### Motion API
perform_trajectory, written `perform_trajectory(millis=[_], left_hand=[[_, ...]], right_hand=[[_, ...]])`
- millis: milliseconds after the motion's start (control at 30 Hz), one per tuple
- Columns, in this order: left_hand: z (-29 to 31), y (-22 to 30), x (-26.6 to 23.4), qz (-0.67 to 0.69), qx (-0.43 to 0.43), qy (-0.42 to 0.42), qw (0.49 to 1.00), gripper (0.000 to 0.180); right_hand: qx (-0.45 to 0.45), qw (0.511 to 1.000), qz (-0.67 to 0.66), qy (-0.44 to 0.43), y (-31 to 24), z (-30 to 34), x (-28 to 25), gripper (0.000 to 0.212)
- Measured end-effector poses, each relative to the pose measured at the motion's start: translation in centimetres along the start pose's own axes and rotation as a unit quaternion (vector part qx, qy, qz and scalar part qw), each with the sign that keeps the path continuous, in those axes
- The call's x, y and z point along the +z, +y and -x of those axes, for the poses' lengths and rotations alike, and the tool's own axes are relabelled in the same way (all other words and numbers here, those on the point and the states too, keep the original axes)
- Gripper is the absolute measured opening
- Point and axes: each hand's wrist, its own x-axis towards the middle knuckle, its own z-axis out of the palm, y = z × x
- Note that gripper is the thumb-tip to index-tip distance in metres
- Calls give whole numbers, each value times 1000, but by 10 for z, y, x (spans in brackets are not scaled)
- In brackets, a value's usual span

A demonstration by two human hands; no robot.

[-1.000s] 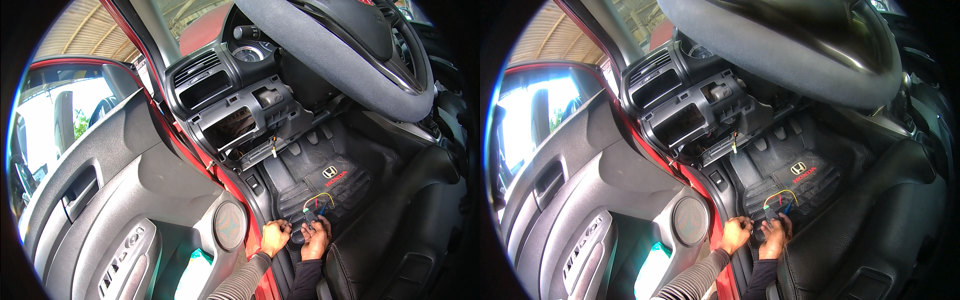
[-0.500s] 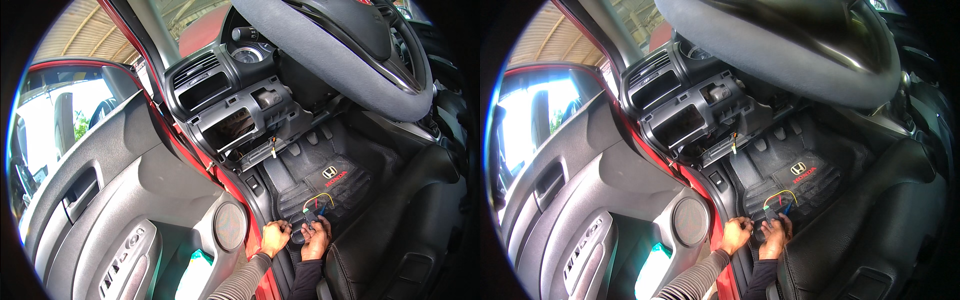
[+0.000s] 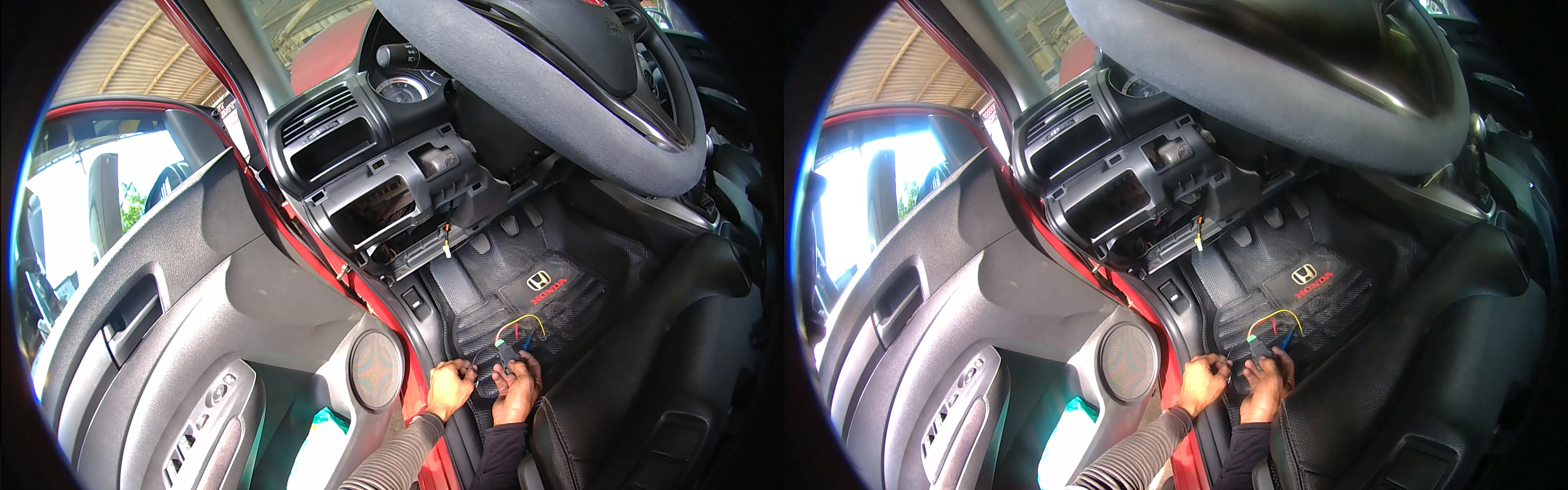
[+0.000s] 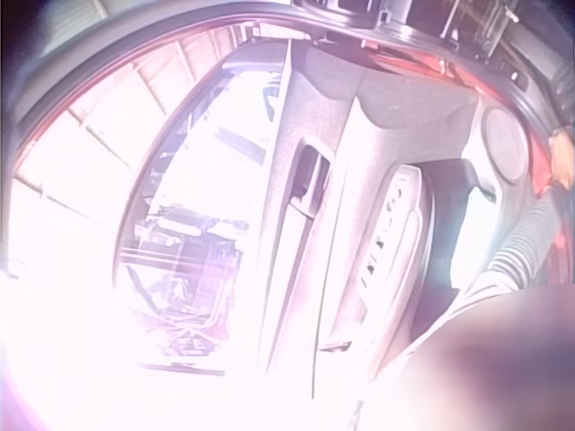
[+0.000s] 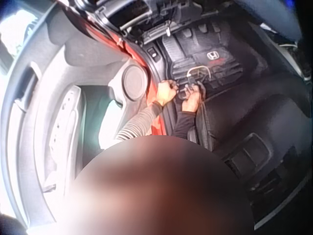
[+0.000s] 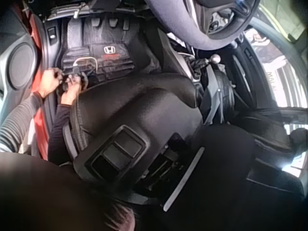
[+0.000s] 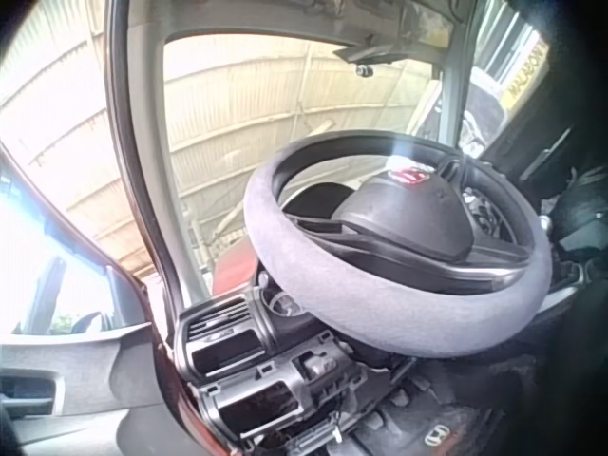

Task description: The person connects wires to a small black module inside the car's dashboard, then moves to the engine bay to route and attach wires near the battery and firewall. The person uses pliers and a wire connector to secure the connections.

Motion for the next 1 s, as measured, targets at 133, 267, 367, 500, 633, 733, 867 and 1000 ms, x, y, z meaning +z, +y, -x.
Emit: perform_trajectory(millis=[133,267,367,500,633,733,867,1000], left_hand=[[1,2,-1,2,-5,-1,1000,26],[1,4,-2,11,-3,-1,1000,25],[1,5,-3,11,1,1,1000,25],[1,7,-3,11,-12,-4,1000,25],[1,7,-3,-1,3,10,1000,24],[1,6,-3,5,2,9,1000,23],[1,6,-3,6,7,5,1000,23],[2,7,-4,9,0,4,1000,23]], right_hand=[[3,1000,-10,-11,1,-2,-3,31],[1,1000,-10,-10,2,-3,-5,31],[2,1000,-4,-6,1,-2,-3,31],[1,1000,6,2,-2,1,1,31],[-9,1000,-16,19,-3,4,7,31],[-17,999,-22,28,-3,4,9,30],[-13,999,-31,26,-3,4,7,29],[-10,999,-34,18,-3,3,6,29]])
